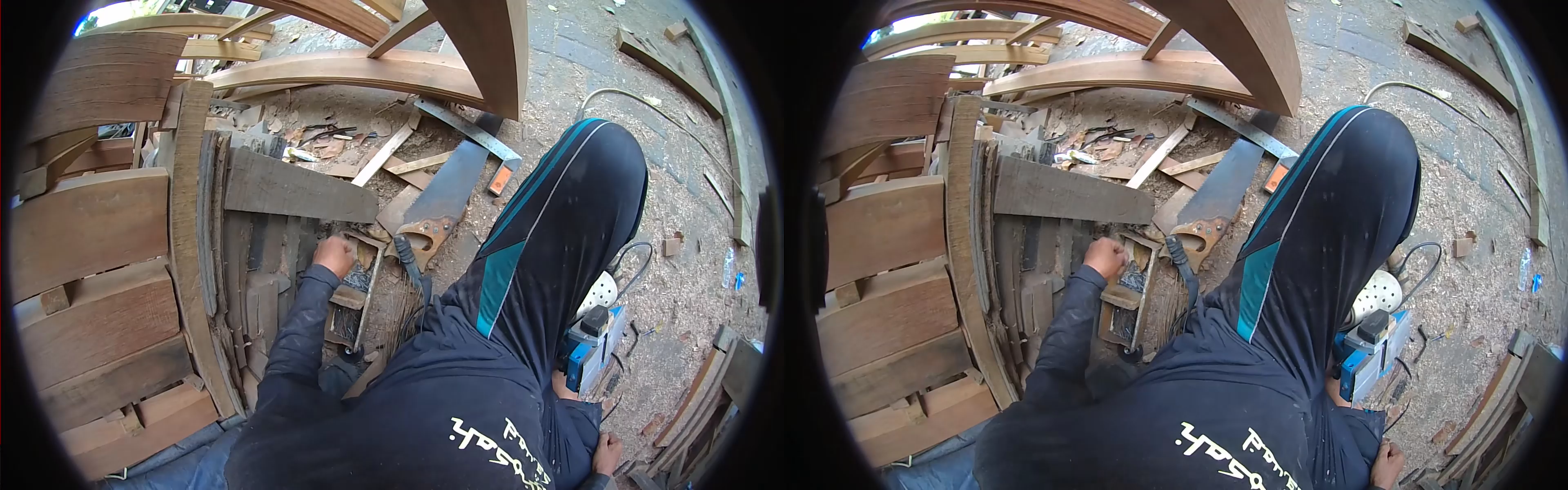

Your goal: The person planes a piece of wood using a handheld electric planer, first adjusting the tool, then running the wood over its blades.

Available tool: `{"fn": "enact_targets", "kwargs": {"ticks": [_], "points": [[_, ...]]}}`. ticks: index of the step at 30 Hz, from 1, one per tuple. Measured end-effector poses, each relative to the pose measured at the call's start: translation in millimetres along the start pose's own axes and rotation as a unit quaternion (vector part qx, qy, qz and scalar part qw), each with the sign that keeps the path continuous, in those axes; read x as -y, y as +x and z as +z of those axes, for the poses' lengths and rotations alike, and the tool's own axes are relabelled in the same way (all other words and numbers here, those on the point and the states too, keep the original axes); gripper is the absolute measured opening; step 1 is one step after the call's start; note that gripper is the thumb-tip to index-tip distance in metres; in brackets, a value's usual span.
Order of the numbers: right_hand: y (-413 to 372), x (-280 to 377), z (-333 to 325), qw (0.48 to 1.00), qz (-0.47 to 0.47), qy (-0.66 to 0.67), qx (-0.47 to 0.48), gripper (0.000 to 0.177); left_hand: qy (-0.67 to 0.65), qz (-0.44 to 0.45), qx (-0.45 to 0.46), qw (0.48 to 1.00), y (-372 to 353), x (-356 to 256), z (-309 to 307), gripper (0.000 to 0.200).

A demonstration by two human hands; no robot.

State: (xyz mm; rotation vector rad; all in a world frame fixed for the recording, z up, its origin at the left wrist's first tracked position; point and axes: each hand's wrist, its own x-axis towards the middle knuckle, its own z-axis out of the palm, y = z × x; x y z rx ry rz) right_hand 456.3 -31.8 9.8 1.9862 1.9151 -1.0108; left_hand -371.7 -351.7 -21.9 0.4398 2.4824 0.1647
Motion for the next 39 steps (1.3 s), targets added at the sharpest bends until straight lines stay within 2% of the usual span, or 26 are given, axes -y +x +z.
{"fn": "enact_targets", "kwargs": {"ticks": [1, 2, 4, 5, 7, 9, 12, 14, 18, 24, 27, 28, 29, 30, 31, 32, 33, 34, 35, 36, 37, 38, 39], "points": [[0, 4, -1, 1.0, 0.001, -0.013, -0.001, 0.04, 0.108, -0.004, -0.014, 0.994, 4, 19, 9, 0.011], [-1, 6, 0, 1.0, 0.003, -0.026, -0.002, 0.039, 0.11, -0.001, -0.015, 0.994, 8, 37, 21, 0.011], [-3, 2, 1, 1.0, 0.002, -0.029, -0.009, 0.039, 0.019, -0.017, 0.027, 0.999, 8, 57, 39, 0.009], [-3, 1, 2, 0.999, -0.001, -0.034, -0.017, 0.04, 0.02, -0.014, 0.027, 0.999, 7, 60, 46, 0.009], [-6, 6, 2, 0.999, -0.007, -0.032, -0.024, 0.04, 0.004, -0.083, 0.031, 0.996, 4, 50, 54, 0.014], [-6, 7, 3, 0.999, -0.015, -0.03, -0.029, 0.04, 0.023, -0.093, 0.043, 0.995, 3, 48, 63, 0.015], [-2, -2, 3, 1.0, 0.0, -0.021, -0.01, 0.041, 0.053, -0.081, -0.007, 0.995, 1, 42, 80, 0.018], [-1, -8, 4, 0.999, -0.014, -0.025, -0.017, 0.041, 0.058, -0.113, -0.027, 0.992, -5, 27, 81, 0.023], [-15, 41, -1, 1.0, 0.005, -0.013, -0.009, 0.041, 0.067, -0.092, -0.079, 0.99, 2, 44, 100, 0.019], [-16, 38, -5, 1.0, 0.007, -0.029, 0.004, 0.041, 0.081, -0.087, -0.069, 0.991, 8, 57, 88, 0.019], [-11, 29, -1, 0.999, -0.022, -0.04, 0.004, 0.037, 0.184, -0.097, -0.034, 0.977, 13, 52, 63, 0.023], [-11, 16, 1, 0.998, -0.029, -0.054, 0.002, 0.037, 0.228, -0.078, -0.008, 0.97, 18, 43, 55, 0.023], [-17, 20, 3, 0.998, -0.04, -0.057, -0.01, 0.038, 0.213, -0.06, -0.011, 0.975, 13, 21, 43, 0.024], [-22, 45, -1, 0.997, -0.043, -0.061, -0.024, 0.039, 0.222, 0.025, 0.039, 0.974, 8, -7, 22, 0.025], [-27, 69, -10, 0.997, -0.003, -0.076, 0.008, 0.041, 0.192, 0.079, 0.037, 0.978, 3, -36, 9, 0.022], [-31, 67, -4, 0.993, -0.028, -0.104, -0.044, 0.041, 0.091, 0.165, 0.035, 0.981, -10, -68, -12, 0.021], [-34, 70, -2, 0.993, -0.016, -0.103, -0.056, 0.038, -0.001, 0.225, 0.046, 0.973, -20, -103, -29, 0.018], [-37, 80, -3, 0.993, -0.007, -0.101, -0.066, 0.036, -0.067, 0.322, 0.032, 0.944, -34, -145, -46, 0.013], [-44, 99, -7, 0.993, -0.012, -0.078, -0.09, 0.03, -0.141, 0.27, 0.074, 0.949, -65, -203, -73, 0.013], [-50, 123, -9, 0.992, -0.023, -0.055, -0.113, 0.025, -0.179, 0.283, 0.082, 0.939, -85, -244, -90, 0.017], [-52, 142, -9, 0.988, -0.049, -0.01, -0.149, 0.02, -0.232, 0.32, 0.083, 0.915, -101, -276, -100, 0.018], [-55, 161, -6, 0.979, -0.075, 0.038, -0.184, 0.015, -0.228, 0.39, 0.091, 0.888, -116, -309, -109, 0.018], [-59, 182, -5, 0.971, -0.1, 0.102, -0.193, 0.015, -0.218, 0.407, 0.1, 0.881, -125, -338, -107, 0.018]]}}
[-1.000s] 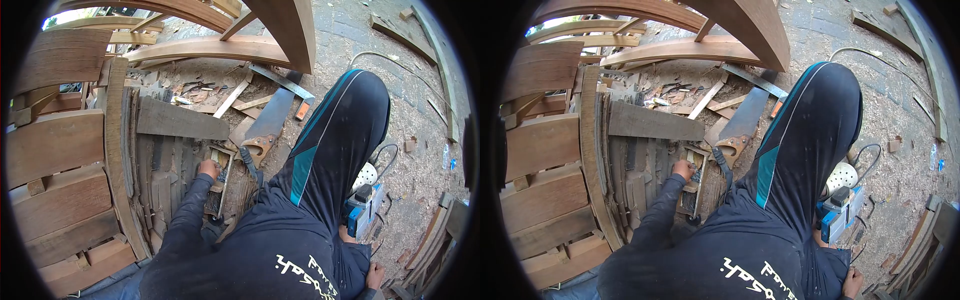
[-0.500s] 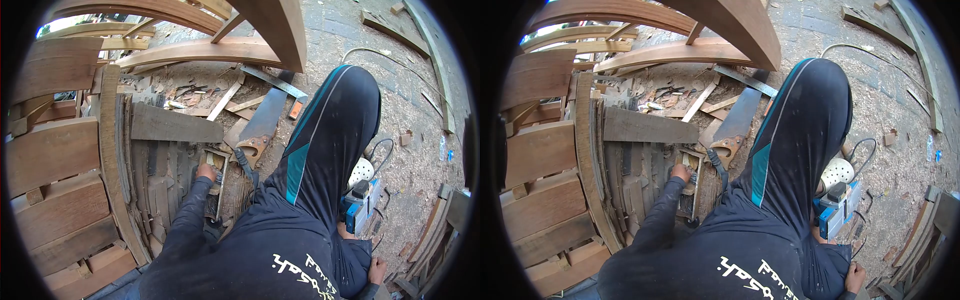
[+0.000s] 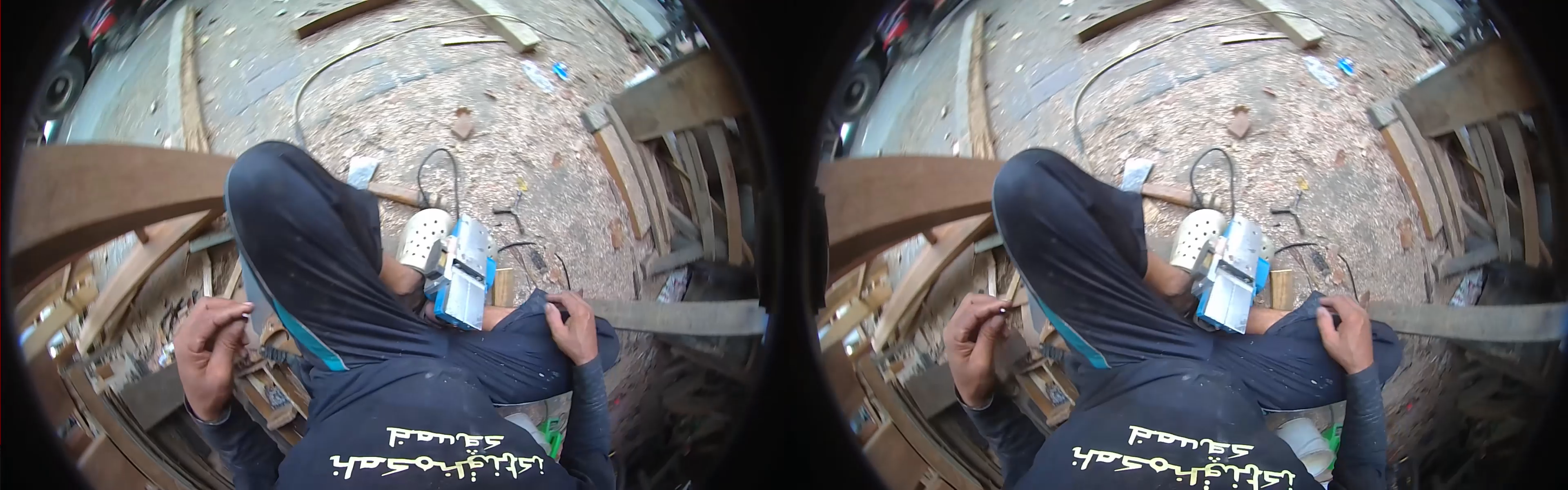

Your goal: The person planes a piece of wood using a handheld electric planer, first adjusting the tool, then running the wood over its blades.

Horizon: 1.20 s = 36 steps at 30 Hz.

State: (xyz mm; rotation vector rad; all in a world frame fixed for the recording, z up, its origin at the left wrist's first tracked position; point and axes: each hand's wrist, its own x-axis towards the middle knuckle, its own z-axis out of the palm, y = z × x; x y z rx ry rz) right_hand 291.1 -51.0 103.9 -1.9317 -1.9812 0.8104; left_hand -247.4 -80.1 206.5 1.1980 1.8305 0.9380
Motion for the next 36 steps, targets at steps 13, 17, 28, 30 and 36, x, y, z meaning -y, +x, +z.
{"fn": "enact_targets", "kwargs": {"ticks": [13, 17, 28, 30, 36], "points": [[0, 83, 63, 0.944, -0.118, 0.3, -0.065, 0.025, 0.02, 0.132, 0.52, 0.844, 64, -49, 242, 0.024], [5, 66, 74, 0.935, -0.101, 0.34, 0.008, 0.019, 0.064, 0.08, 0.549, 0.829, 64, -35, 249, 0.024], [37, 15, 89, 0.96, 0.139, 0.243, 0.01, 0.011, -0.131, -0.17, 0.273, 0.938, 79, 43, 296, 0.053], [39, 15, 90, 0.957, 0.138, 0.254, 0.017, 0.012, -0.152, -0.208, 0.274, 0.927, 74, 55, 307, 0.053], [41, 14, 88, 0.949, 0.174, 0.252, 0.078, 0.012, -0.205, -0.255, 0.259, 0.909, 63, 73, 322, 0.052]]}}
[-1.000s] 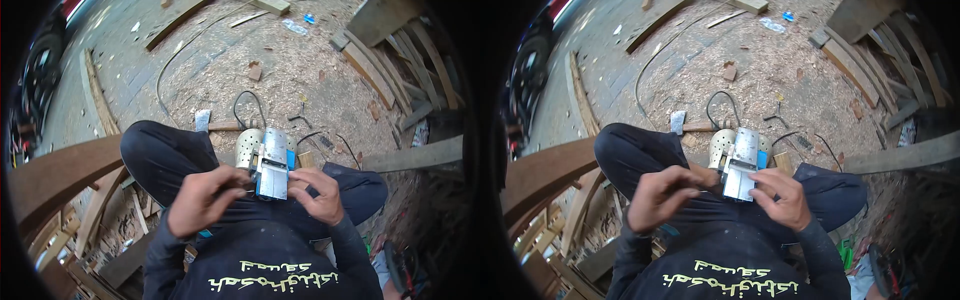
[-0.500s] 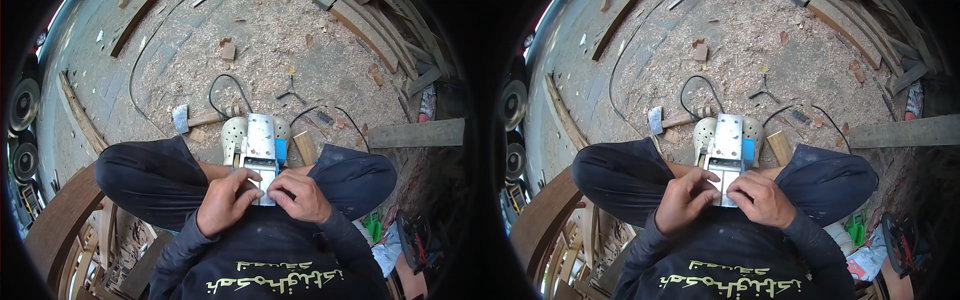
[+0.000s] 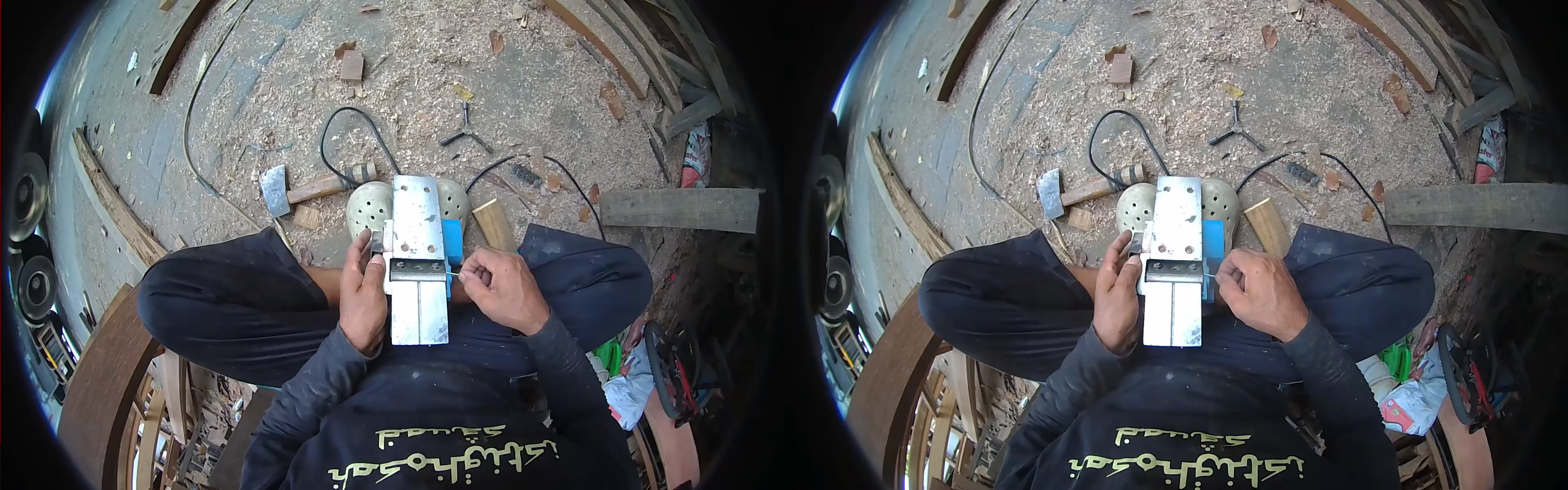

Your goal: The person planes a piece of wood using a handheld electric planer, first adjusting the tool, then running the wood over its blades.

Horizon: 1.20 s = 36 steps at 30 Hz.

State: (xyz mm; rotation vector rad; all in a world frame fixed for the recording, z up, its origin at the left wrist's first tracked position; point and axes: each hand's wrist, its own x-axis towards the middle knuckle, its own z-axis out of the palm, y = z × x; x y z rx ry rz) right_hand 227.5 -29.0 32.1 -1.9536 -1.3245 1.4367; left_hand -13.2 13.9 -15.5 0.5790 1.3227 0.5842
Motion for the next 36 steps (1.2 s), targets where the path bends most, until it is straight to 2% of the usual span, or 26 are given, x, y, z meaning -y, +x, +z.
{"fn": "enact_targets", "kwargs": {"ticks": [6, 9, 12, 14, 20, 22, 24, 26, 28, 30, 32, 34, 36], "points": [[4, 1, 8, 0.996, 0.044, 0.063, 0.039, 0.014, -0.036, -0.005, 0.012, 0.999, -3, 0, -3, 0.053], [2, -7, 25, 0.99, 0.072, 0.119, -0.013, 0.014, -0.016, 0.014, 0.012, 1.0, -1, 2, -3, 0.053], [2, -3, 27, 0.994, 0.048, 0.088, -0.039, 0.011, -0.009, 0.023, 0.008, 1.0, -3, -2, -1, 0.053], [1, 5, 23, 0.999, -0.006, 0.033, -0.042, 0.009, -0.019, 0.016, 0.01, 1.0, -3, -3, 0, 0.054], [4, 9, -3, 0.999, -0.032, 0.008, -0.035, 0.009, -0.009, 0.028, 0.003, 1.0, 1, 10, -4, 0.052], [16, 4, -23, 0.997, -0.036, -0.009, -0.065, 0.011, -0.021, 0.02, 0.008, 1.0, 2, 11, -6, 0.052], [37, -9, -50, 0.99, -0.026, -0.086, -0.11, 0.014, -0.029, 0.026, 0.019, 0.999, 3, 11, -5, 0.051], [74, -42, -70, 0.979, -0.025, -0.135, -0.148, 0.017, -0.033, 0.019, 0.024, 0.999, 2, 9, -5, 0.05], [113, -74, -81, 0.964, 0.036, -0.236, -0.115, 0.02, -0.029, 0.028, 0.025, 0.999, 1, 8, -3, 0.049], [138, -97, -73, 0.946, 0.119, -0.282, -0.102, 0.024, -0.047, 0.02, 0.019, 0.998, 2, 9, -2, 0.049], [165, -165, -62, 0.944, 0.134, -0.288, -0.089, 0.025, -0.052, 0.031, 0.018, 0.998, 5, 14, -4, 0.048], [168, -158, -68, 0.941, 0.151, -0.296, -0.07, 0.026, -0.058, 0.037, 0.012, 0.998, 7, 19, -5, 0.048], [161, -148, -81, 0.913, 0.216, -0.267, -0.219, 0.025, -0.056, 0.036, 0.014, 0.998, 9, 22, -6, 0.049]]}}
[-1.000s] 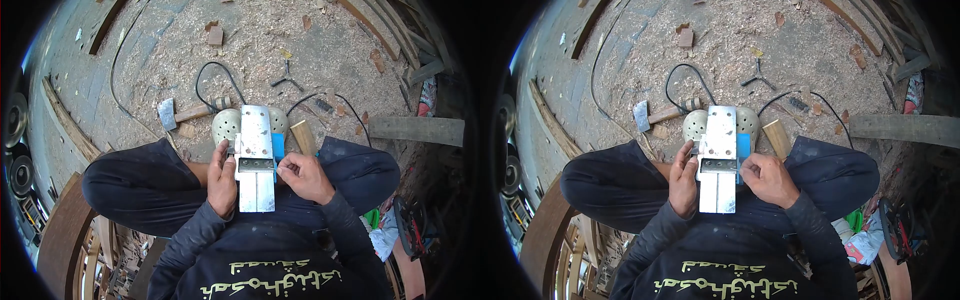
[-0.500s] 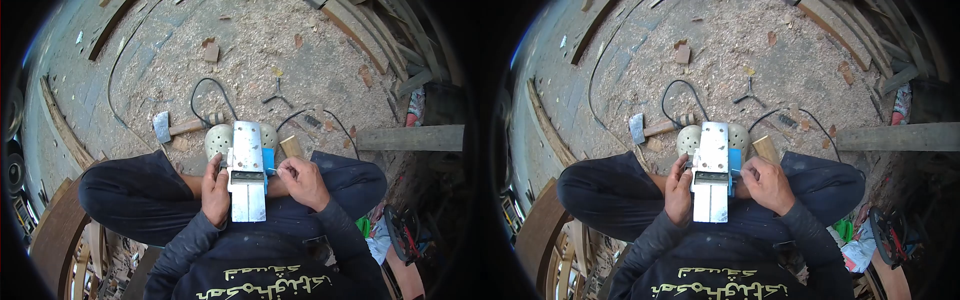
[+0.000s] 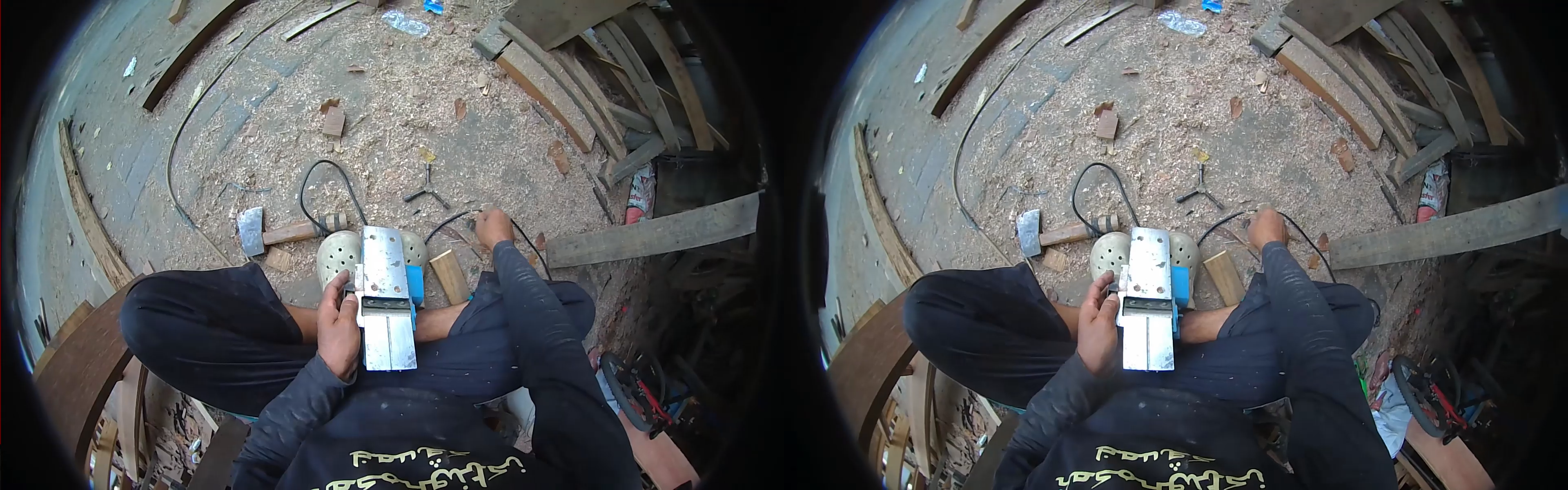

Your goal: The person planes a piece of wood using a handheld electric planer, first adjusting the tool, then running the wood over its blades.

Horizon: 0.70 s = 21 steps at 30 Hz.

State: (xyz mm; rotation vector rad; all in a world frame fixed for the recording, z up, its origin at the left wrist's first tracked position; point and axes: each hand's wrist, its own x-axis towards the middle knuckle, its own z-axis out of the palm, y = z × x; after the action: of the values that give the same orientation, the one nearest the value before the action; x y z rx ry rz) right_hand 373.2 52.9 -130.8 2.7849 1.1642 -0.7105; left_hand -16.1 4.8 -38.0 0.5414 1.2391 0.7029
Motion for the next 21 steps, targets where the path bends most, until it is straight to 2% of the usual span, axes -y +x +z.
{"fn": "enact_targets", "kwargs": {"ticks": [1, 5, 7, 10, 13, 17, 20, 21], "points": [[11, -17, 10, 0.996, -0.01, 0.034, -0.076, 0.016, -0.004, 0.001, 0.004, 1.0, 1, 0, 0, 0.049], [20, -43, 20, 0.993, -0.062, -0.002, -0.1, 0.015, 0.005, 0.002, 0.006, 1.0, 1, 1, 0, 0.048], [4, -28, 11, 0.996, -0.019, -0.069, -0.049, 0.025, 0.009, 0.008, 0.002, 1.0, 1, -2, 0, 0.047], [6, -22, 14, 0.996, -0.007, -0.086, -0.034, 0.032, 0.012, 0.0, -0.003, 1.0, -3, -7, 4, 0.047], [10, -19, 16, 0.995, -0.003, -0.1, 0.005, 0.034, 0.0, -0.004, -0.004, 1.0, -1, -6, 4, 0.046], [7, -16, 18, 0.995, 0.005, -0.096, 0.006, 0.034, -0.007, -0.008, -0.002, 1.0, -2, -8, 6, 0.046], [7, -19, 20, 0.995, 0.014, -0.1, 0.007, 0.03, -0.006, -0.002, -0.004, 1.0, 1, -2, 5, 0.045], [9, -22, 24, 0.994, -0.007, -0.107, -0.021, 0.024, 0.0, 0.005, -0.004, 1.0, 1, -1, 4, 0.045]]}}
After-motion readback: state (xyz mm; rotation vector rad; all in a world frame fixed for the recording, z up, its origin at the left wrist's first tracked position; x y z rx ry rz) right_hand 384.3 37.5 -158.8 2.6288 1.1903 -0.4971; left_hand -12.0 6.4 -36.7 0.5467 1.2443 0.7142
